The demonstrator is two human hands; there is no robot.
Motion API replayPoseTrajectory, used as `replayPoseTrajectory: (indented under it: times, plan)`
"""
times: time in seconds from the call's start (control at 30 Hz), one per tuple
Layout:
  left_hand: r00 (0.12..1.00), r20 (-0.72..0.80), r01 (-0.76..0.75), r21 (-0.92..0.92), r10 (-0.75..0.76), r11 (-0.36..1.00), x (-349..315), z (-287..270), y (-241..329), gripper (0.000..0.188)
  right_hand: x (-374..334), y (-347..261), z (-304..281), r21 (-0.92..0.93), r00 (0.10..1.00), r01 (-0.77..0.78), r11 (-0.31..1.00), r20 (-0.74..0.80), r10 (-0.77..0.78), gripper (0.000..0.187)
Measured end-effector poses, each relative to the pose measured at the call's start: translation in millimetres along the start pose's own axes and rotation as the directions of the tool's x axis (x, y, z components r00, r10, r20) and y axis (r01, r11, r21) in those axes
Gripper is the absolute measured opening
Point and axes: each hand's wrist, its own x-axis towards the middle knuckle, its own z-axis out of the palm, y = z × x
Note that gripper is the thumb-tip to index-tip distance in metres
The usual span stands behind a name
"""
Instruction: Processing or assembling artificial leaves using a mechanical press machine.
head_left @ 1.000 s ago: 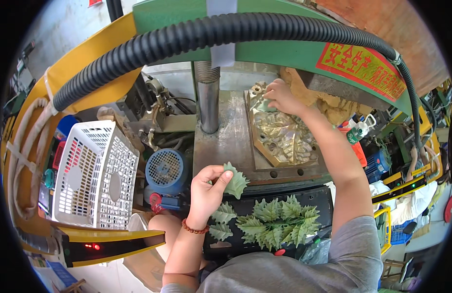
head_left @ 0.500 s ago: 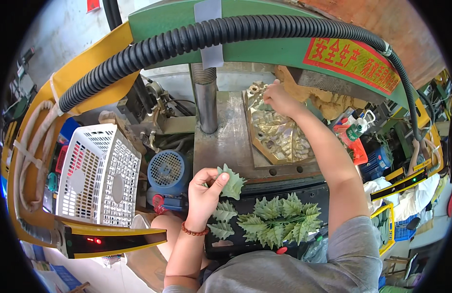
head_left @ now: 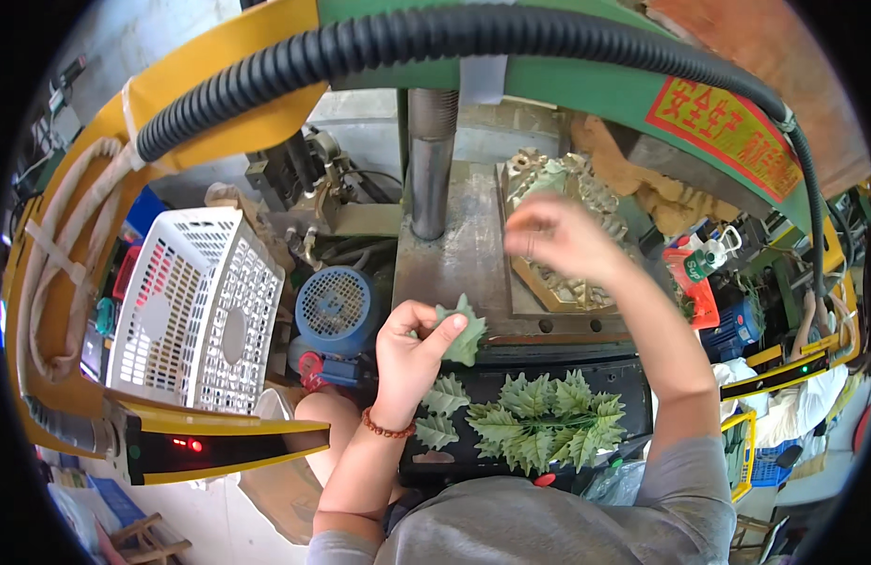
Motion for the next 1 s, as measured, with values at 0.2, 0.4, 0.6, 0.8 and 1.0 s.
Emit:
replayPoseTrajectory:
  times: [0.2, 0.4, 0.6, 0.8, 1.0]
  plan:
    - [0.992, -0.015, 0.115, -0.266, -0.124, 0.957, -1.5, 12.3, 3.2, 0.01, -71.6, -11.7, 50.5, 0.445, 0.983, 0.184, 0.877, -0.063, -0.174, 0.008]
    - [0.969, -0.103, 0.2, -0.21, -0.225, 0.957, 5.6, -15.6, -2.1, 0.006, -54.8, -7.8, -16.9, 0.024, 0.978, 0.198, 0.98, -0.07, -0.196, 0.004]
    - [0.958, 0.083, 0.285, -0.137, -0.276, 0.949, -2.0, 16.3, -0.7, 0.007, 21.5, 44.9, -29.0, -0.732, 0.936, 0.331, 0.595, 0.336, -0.106, 0.012]
    - [0.99, 0.06, 0.125, 0.011, -0.125, 0.992, -10.4, -3.1, 3.4, 0.009, -4.6, 54.1, -31.6, -0.661, 0.987, 0.142, 0.737, 0.04, -0.154, 0.014]
    - [0.99, 0.128, 0.048, 0.141, -0.067, 0.989, 3.5, 11.0, 9.1, 0.004, -24.2, 36.0, -23.8, -0.58, 0.981, 0.161, 0.799, 0.001, -0.196, 0.02]
